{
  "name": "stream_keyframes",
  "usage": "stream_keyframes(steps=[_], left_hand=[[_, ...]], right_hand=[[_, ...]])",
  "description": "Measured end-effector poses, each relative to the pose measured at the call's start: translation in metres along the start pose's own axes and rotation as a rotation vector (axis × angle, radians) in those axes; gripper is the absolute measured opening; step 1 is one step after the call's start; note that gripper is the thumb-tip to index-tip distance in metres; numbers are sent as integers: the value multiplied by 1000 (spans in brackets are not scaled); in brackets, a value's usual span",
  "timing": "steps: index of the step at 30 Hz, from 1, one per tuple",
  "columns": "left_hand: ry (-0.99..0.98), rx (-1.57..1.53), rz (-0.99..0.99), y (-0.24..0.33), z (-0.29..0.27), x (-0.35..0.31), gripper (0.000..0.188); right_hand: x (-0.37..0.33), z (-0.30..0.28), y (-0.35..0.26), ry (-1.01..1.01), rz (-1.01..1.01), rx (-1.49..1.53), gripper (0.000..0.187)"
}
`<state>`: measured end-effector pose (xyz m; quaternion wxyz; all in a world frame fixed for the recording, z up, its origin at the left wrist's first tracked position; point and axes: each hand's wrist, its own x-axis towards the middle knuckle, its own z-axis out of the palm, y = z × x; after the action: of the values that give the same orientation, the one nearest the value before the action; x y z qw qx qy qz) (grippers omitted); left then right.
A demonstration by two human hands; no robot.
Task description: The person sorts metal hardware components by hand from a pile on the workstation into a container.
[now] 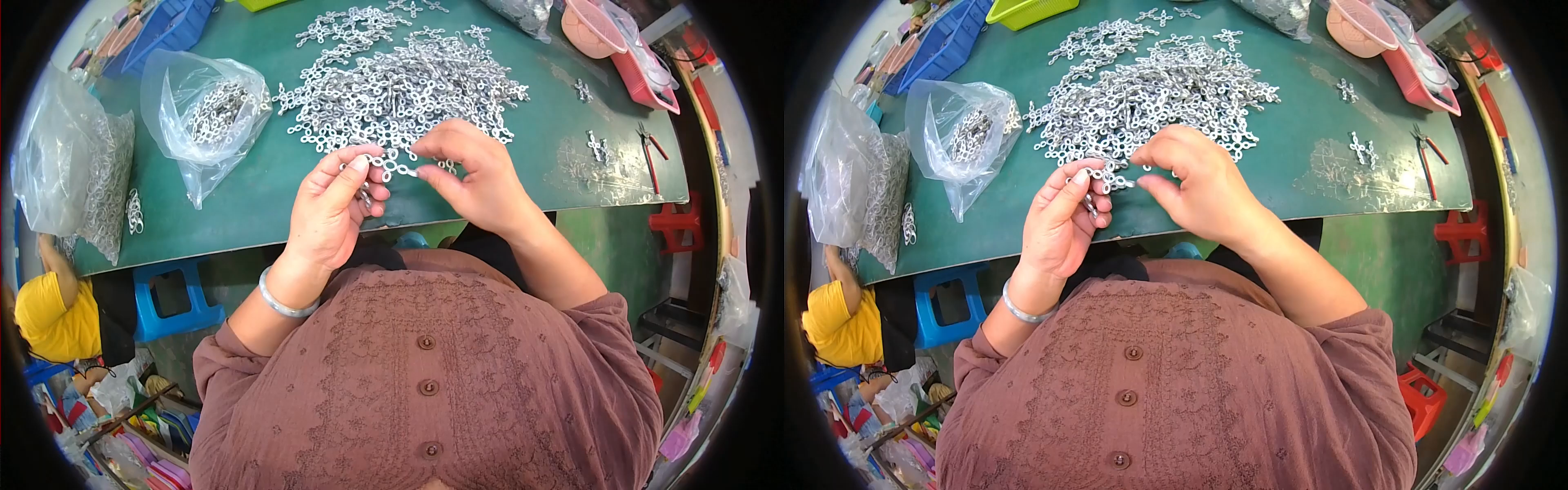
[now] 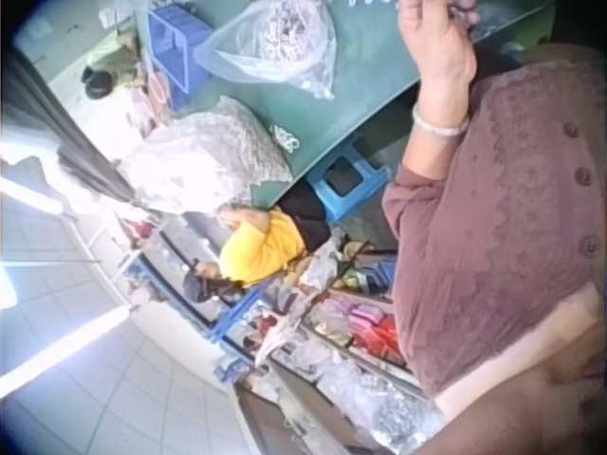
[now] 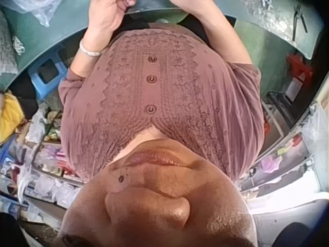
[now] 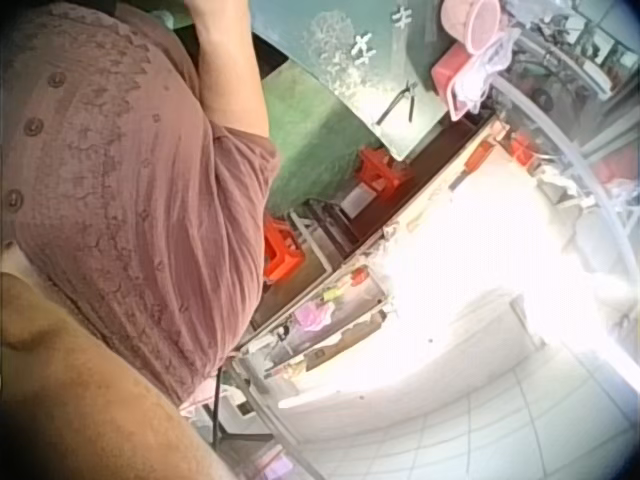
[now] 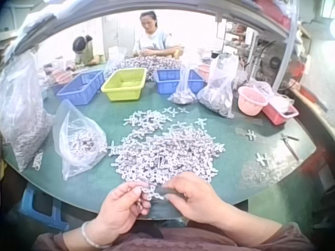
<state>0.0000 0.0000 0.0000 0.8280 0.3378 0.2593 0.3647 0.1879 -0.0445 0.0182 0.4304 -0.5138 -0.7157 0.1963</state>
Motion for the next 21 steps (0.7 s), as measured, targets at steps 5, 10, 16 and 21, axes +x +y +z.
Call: stream_keyframes(steps=[5, 10, 16, 21], left_hand=[[-16, 14, 9, 1, -3, 2, 18], [5, -60, -27, 3, 1, 1, 21], [-33, -160, -81, 8, -2, 2, 20], [39, -30, -109, 8, 2, 2, 20]], right_hand=[[16, -2, 25, 185, -112, -477, 12], [29, -4, 43, 256, -167, -668, 8], [29, -6, 45, 233, -165, -579, 4], [21, -8, 30, 225, -112, -381, 5]])
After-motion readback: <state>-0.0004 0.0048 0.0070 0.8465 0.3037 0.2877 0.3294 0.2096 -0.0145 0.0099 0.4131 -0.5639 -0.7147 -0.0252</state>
